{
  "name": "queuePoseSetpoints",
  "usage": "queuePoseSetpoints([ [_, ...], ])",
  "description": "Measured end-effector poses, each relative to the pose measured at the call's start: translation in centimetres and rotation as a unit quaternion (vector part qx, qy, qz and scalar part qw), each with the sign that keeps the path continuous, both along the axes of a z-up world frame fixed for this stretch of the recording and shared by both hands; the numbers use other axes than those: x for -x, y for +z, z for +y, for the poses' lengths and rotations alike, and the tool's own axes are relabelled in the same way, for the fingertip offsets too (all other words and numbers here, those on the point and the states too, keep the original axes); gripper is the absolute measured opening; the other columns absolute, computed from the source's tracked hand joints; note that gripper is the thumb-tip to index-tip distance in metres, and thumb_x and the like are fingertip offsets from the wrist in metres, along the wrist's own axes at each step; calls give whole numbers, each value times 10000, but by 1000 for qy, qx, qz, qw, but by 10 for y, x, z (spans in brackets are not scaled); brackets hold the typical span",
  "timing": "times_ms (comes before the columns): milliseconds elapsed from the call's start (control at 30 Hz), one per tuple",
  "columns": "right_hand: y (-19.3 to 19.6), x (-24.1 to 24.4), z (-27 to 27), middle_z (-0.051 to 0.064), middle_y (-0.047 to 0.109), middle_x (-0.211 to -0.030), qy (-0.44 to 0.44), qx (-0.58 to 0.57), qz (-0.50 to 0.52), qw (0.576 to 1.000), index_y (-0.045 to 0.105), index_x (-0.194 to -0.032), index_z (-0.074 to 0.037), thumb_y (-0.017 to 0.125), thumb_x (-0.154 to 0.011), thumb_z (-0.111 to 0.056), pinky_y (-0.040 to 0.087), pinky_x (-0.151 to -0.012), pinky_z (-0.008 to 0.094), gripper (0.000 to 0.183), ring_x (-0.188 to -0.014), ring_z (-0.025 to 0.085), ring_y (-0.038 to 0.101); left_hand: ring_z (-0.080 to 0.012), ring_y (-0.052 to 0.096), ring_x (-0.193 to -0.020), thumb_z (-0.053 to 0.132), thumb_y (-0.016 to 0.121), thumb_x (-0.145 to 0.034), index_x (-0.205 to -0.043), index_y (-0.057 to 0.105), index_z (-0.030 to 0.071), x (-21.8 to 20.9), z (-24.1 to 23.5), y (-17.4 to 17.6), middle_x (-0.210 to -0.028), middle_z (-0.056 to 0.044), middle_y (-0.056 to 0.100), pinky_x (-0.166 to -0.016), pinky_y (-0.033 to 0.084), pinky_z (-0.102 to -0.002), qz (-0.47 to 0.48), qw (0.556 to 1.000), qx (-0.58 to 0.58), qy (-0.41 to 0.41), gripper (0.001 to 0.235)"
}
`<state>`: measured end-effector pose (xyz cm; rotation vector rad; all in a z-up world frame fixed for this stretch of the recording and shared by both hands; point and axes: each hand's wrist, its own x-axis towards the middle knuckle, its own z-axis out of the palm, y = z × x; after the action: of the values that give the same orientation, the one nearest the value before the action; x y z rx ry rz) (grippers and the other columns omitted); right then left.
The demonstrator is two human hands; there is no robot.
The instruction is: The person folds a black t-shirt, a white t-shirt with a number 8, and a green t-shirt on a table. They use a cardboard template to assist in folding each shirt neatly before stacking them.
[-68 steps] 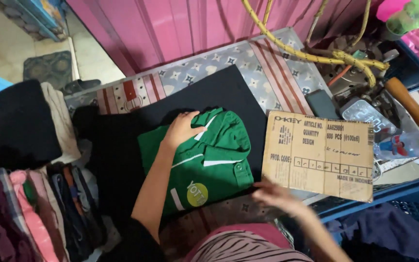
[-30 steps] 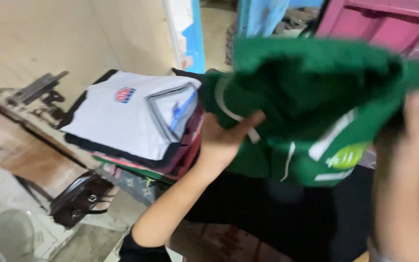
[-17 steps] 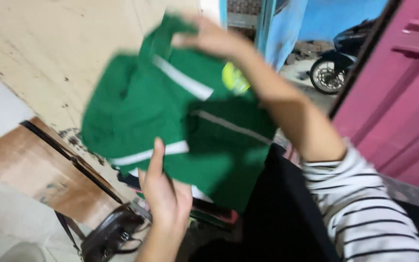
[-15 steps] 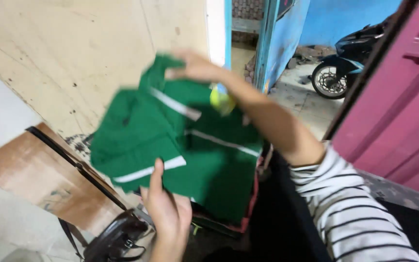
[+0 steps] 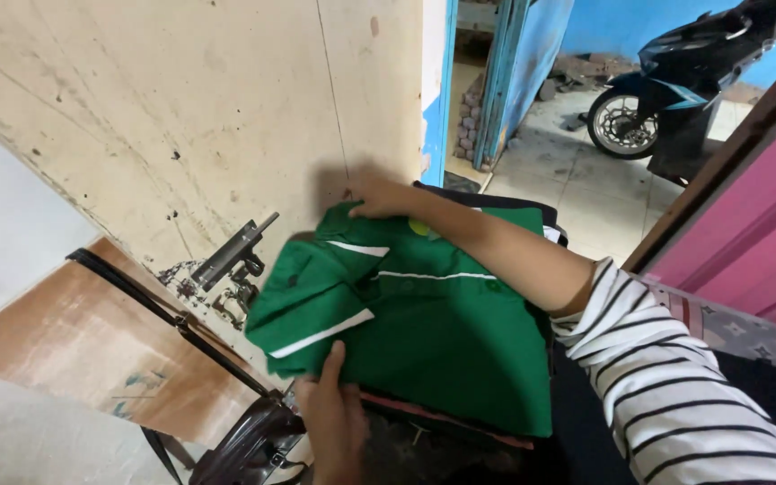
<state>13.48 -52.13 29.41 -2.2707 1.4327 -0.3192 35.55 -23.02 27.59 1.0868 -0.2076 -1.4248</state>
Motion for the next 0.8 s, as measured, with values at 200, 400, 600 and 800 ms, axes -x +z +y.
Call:
queuePoseSetpoints([
  [200,22,19,5,165,622,-1241,-47,25,-16,998,447,-1490,-127,686,-934,-160,499,-889,442,606,-1109,331,607,-266,657,-1168,152,669,-860,-1489,508,126,-9,-15,28,-1355,-99,661,-907,562,-374,-88,990,25,-103,650],
  [400,128,28,146,159,547,-1446,-119,7,124,985,537,-1452,-117,459,-1005,-270,447,-969,497,479,-1305,353,523,-401,774,-693,230,582,-1043,-905,594,-65,-81,-2,31,-848,-320,814,-654,599,-447,-332,884,13,-329,327],
  [600,143,42,300,131,754,-1088,-281,140,1,949,715,-1152,-104,511,-1024,-205,538,-763,453,261,-956,314,716,-288,728,-835,461,557,-1050,-1173,755,166,-114,-10,64,-959,-64,777,-663,534,-415,-755,595,257,-96,376],
  [800,84,54,338,307,732,-1053,-399,-13,23,917,631,-1140,-25,601,-839,-762,544,-923,608,796,-1089,494,691,-398,731,-945,602,643,-976,-1163,775,142,6,-133,62,-982,-150,736,-786,574,-457,-760,434,465,-132,514],
])
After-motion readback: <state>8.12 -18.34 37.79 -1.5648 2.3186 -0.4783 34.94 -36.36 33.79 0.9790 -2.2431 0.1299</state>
